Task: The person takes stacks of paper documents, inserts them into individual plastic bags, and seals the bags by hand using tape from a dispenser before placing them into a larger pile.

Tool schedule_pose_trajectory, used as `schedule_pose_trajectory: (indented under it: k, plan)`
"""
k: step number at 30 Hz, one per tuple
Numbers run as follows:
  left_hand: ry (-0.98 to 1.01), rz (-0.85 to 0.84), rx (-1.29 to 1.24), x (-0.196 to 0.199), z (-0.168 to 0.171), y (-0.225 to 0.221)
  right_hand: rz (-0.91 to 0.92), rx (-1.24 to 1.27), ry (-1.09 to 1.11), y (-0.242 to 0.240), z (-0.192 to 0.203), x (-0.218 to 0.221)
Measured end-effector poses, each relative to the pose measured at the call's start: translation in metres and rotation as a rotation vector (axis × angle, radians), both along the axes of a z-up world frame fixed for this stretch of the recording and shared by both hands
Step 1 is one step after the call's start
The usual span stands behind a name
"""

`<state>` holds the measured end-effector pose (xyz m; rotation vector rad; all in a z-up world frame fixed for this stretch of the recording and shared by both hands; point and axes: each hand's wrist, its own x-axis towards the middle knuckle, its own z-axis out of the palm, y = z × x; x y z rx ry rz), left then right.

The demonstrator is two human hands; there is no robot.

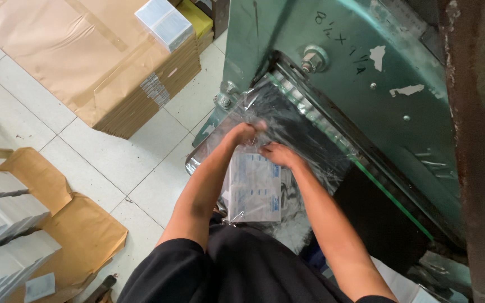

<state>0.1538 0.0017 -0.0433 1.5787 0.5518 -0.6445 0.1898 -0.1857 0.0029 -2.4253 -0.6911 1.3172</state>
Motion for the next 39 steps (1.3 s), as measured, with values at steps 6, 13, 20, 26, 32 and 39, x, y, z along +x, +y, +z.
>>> schedule_pose_trajectory:
  k: [6,13,20,26,32,39]
  plan:
    - [-0.529,-0.406,0.678,0.018,-0.088,-0.012,0.115,-0.118,0.012,0.013,0.082,-0.01]
    - [-0.492,-0.476,0.736,-0.075,0.055,-0.018,-0.213,0.422,-0.302,-0.028,0.053,-0.027]
    - [-0.576,-0.385,0.677,-0.069,0.014,-0.009,0.145,0.48,-0.621,-0.001,-0.003,-0.037]
    - [-0.525,-0.287,0.578,-0.091,0.046,-0.003,0.161,0.558,-0.892,-0.008,-0.007,-0.068]
    - [-1.002,-0.416,0.999,-0.125,0.079,-0.013,0.115,0.276,-0.959,-0.024,0.002,-0.131]
    - [-0.927,-0.431,1.031,-0.169,0.071,-0.045,0.01,0.108,-0.806,-0.024,0.027,-0.159]
